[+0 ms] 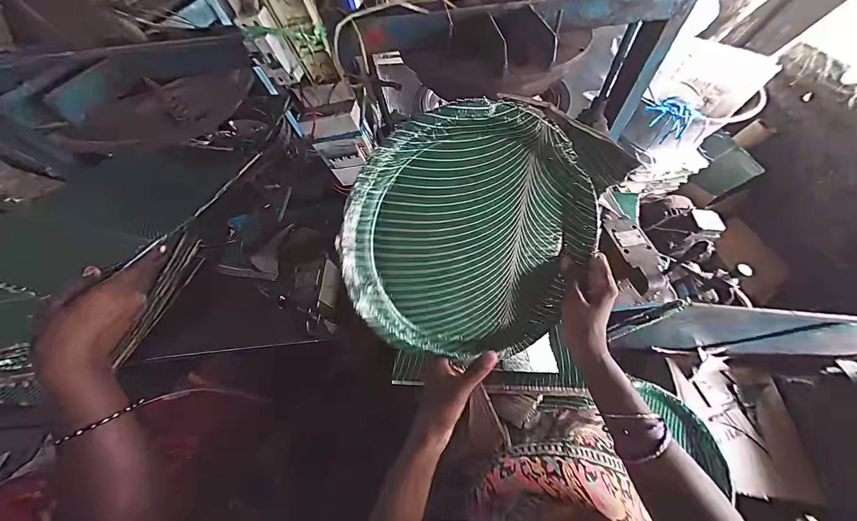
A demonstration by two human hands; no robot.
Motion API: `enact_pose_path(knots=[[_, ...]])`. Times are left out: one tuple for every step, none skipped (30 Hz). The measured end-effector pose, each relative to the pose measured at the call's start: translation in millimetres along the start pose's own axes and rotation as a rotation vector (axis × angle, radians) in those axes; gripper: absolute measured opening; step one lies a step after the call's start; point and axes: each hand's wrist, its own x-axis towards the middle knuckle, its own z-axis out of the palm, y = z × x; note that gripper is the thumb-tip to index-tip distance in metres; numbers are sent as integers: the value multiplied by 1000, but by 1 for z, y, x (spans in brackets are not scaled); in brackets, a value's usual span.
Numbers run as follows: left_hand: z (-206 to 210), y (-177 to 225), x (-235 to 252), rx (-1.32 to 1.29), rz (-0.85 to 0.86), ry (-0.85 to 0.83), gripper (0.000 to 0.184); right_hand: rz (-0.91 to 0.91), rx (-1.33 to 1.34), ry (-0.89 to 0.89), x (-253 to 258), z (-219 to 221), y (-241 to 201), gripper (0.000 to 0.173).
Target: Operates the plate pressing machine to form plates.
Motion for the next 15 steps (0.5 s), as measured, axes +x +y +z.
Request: enact_pose_path(knots=[[6,-5,-5,16,-69,-16,59,23,12,6,-3,-2,2,25],[5,-10,-8,75,-114,-78,44,40,14,2,-2,-7,2,21],[-4,-16,-9,148,-121,-198,30,41,7,-13,3,-14,1,19],[-20,-19,-11,222,-118,-373,25,29,-16,-28,9,-23,0,18],[-43,-16,-14,332,-121,-559,24,15,-37,-31,15,-34,0,20],[-68,-9,-16,434,-133,-724,25,6,-77,-27,24,-48,1,24],[-95,-1,-19,548,-152,-831,25,-4,-130,-38,34,-62,1,28],[-122,10,-21,701,-173,-851,25,-19,-194,-69,45,-74,1,29],[-148,22,-24,857,-181,-774,28,-37,-271,-128,54,-85,-2,30],[-170,35,-24,973,-148,-648,34,-68,-336,-207,60,-92,-6,29],[-184,49,-21,1023,-67,-517,48,-108,-375,-304,63,-94,-10,27],[-188,62,-15,1030,82,-394,68,-160,-390,-408,64,-90,-17,25],[-180,76,-6,1011,237,-292,87,-184,-368,-512,62,-82,-25,25],[-161,91,6,976,352,-229,101,-192,-348,-625,59,-73,-33,25],[-137,105,19,930,417,-208,105,-199,-326,-723,55,-63,-41,23]])
